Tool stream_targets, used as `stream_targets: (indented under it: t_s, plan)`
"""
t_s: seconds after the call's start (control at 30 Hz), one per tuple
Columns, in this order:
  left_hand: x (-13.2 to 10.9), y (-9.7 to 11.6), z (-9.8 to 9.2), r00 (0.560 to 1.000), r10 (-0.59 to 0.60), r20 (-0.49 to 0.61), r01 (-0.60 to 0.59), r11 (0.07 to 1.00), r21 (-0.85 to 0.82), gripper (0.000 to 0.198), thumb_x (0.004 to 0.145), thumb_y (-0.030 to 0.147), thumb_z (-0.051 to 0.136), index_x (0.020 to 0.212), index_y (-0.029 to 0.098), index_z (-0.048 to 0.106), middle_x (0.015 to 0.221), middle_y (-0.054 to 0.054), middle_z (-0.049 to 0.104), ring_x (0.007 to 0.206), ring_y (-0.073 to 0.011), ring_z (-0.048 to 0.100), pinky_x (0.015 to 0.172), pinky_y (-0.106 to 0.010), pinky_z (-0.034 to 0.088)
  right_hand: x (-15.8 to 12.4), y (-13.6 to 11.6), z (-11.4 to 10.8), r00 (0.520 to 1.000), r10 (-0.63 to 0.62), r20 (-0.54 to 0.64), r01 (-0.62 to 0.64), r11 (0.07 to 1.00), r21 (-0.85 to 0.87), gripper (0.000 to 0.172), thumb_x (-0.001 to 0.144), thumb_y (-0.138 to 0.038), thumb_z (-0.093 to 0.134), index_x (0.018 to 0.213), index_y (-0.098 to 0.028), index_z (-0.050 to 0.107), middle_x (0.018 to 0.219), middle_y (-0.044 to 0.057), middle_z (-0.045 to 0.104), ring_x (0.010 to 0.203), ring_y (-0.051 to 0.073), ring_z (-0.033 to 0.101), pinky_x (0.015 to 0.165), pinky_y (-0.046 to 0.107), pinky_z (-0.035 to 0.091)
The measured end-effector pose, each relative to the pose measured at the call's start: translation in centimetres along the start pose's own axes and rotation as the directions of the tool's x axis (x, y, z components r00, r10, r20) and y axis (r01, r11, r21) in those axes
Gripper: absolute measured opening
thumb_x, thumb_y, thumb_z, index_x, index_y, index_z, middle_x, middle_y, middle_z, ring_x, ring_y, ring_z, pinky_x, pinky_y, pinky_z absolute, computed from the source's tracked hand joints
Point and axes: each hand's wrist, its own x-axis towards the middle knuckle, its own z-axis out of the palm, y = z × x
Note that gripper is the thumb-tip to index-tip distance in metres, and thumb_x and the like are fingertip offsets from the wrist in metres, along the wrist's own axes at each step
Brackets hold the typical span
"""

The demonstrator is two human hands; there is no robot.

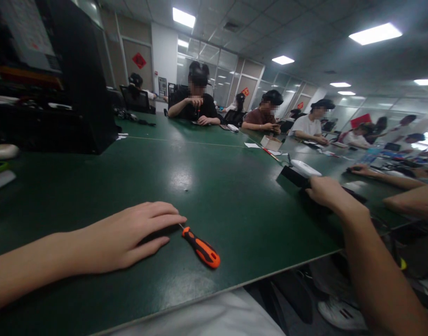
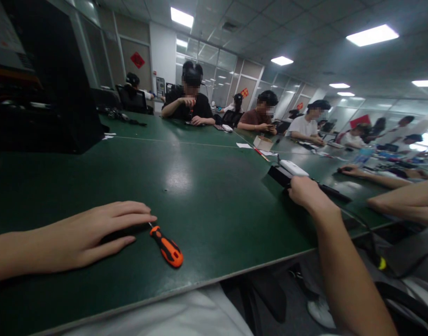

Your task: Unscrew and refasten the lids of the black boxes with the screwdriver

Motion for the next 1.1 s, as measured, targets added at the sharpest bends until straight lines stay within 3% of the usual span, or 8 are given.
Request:
stream_targets:
  t_s: [0.17, 0.33, 0.47, 0.67, 0.8, 0.93, 1.0, 1.1]
  plan:
    - [0.4, 0.1, -0.3, 0.999, 0.021, -0.041, -0.018, 0.997, 0.074, 0.033, 0.103, 0.02, 0.045, 0.122, 0.03, 0.07, 0.112, -0.007, 0.069, 0.1, -0.023, 0.065, 0.086, -0.033, 0.052, 0.3, 0.5, -2.3, 0.987, 0.043, 0.155, -0.047, 0.999, 0.024, 0.033, 0.093, -0.035, 0.057, 0.111, -0.011, 0.072, 0.109, 0.015, 0.071, 0.097, 0.025, 0.068, 0.079, 0.029, 0.049]
    - [0.4, 0.1, -0.1, 0.989, 0.127, -0.08, -0.115, 0.984, 0.133, 0.026, 0.104, 0.019, 0.045, 0.105, 0.025, 0.071, 0.099, -0.004, 0.072, 0.088, -0.0191, 0.066, 0.088, -0.034, 0.047, 2.8, 0.6, -4.3, 0.979, 0.037, 0.199, -0.038, 0.999, 0.001, 0.047, 0.099, -0.049, 0.05, 0.113, -0.009, 0.069, 0.111, 0.017, 0.07, 0.097, 0.023, 0.066, 0.086, 0.033, 0.048]
    - [0.0, -0.4, 0.4, 0.965, 0.182, -0.19, -0.139, 0.965, 0.222, 0.027, 0.104, 0.016, 0.044, 0.104, 0.021, 0.07, 0.091, -0.005, 0.075, 0.077, -0.0175, 0.067, 0.087, -0.036, 0.046, 5.2, -0.5, -5.1, 0.966, 0.01, 0.259, 0.004, 0.999, -0.053, 0.037, 0.098, -0.046, 0.056, 0.108, -0.011, 0.065, 0.104, 0.008, 0.067, 0.093, 0.015, 0.064, 0.089, 0.035, 0.053]
    - [-0.2, -0.7, 0.3, 0.943, 0.012, -0.331, 0.016, 0.996, 0.083, 0.025, 0.101, 0.024, 0.05, 0.107, 0.022, 0.074, 0.086, -0.003, 0.078, 0.072, -0.0178, 0.068, 0.08, -0.034, 0.053, 4.8, -5.2, -7.2, 0.936, -0.266, 0.232, 0.263, 0.964, 0.044, 0.025, 0.096, -0.034, 0.058, 0.105, -0.011, 0.065, 0.098, 0.006, 0.067, 0.086, 0.013, 0.061, 0.08, 0.027, 0.049]
    - [0.1, -0.2, -0.2, 0.861, -0.309, -0.405, 0.248, 0.949, -0.195, 0.029, 0.099, 0.042, 0.055, 0.1, 0.023, 0.077, 0.08, -0.002, 0.078, 0.071, -0.0206, 0.072, 0.066, -0.029, 0.055, 1.1, -12.2, -9.6, 0.813, -0.565, 0.14, 0.537, 0.82, 0.198, 0.028, 0.088, -0.039, 0.066, 0.105, -0.017, 0.066, 0.099, 0.002, 0.07, 0.084, 0.012, 0.062, 0.071, 0.021, 0.04]
    - [0.2, 0.3, -0.8, 0.747, -0.506, -0.431, 0.338, 0.848, -0.409, 0.033, 0.095, 0.05, 0.06, 0.095, 0.021, 0.076, 0.076, -0.002, 0.079, 0.069, -0.0218, 0.074, 0.064, -0.029, 0.057, -4.4, -19.9, -11.1, 0.5, -0.861, -0.098, 0.856, 0.473, 0.211, 0.025, 0.085, -0.04, 0.068, 0.099, -0.02, 0.067, 0.09, 0.002, 0.069, 0.078, 0.014, 0.06, 0.065, 0.023, 0.036]
    - [0.2, 0.4, -1.1, 0.701, -0.546, -0.46, 0.345, 0.823, -0.451, 0.032, 0.092, 0.051, 0.063, 0.094, 0.021, 0.077, 0.077, -0.002, 0.079, 0.073, -0.0227, 0.074, 0.07, -0.032, 0.059, -6.5, -22.7, -11.4, 0.394, -0.905, -0.163, 0.913, 0.365, 0.181, 0.023, 0.087, -0.041, 0.068, 0.099, -0.021, 0.066, 0.089, 0.002, 0.069, 0.079, 0.014, 0.06, 0.067, 0.023, 0.036]
    - [0.2, 0.2, -1.6, 0.64, -0.576, -0.508, 0.341, 0.805, -0.485, 0.03, 0.09, 0.049, 0.067, 0.094, 0.022, 0.077, 0.08, -0.001, 0.08, 0.08, -0.0238, 0.075, 0.079, -0.034, 0.059, -7.8, -25.3, -12.1, 0.342, -0.919, -0.198, 0.935, 0.31, 0.173, 0.032, 0.091, -0.047, 0.063, 0.109, -0.021, 0.064, 0.099, 0.004, 0.07, 0.084, 0.015, 0.061, 0.07, 0.024, 0.039]
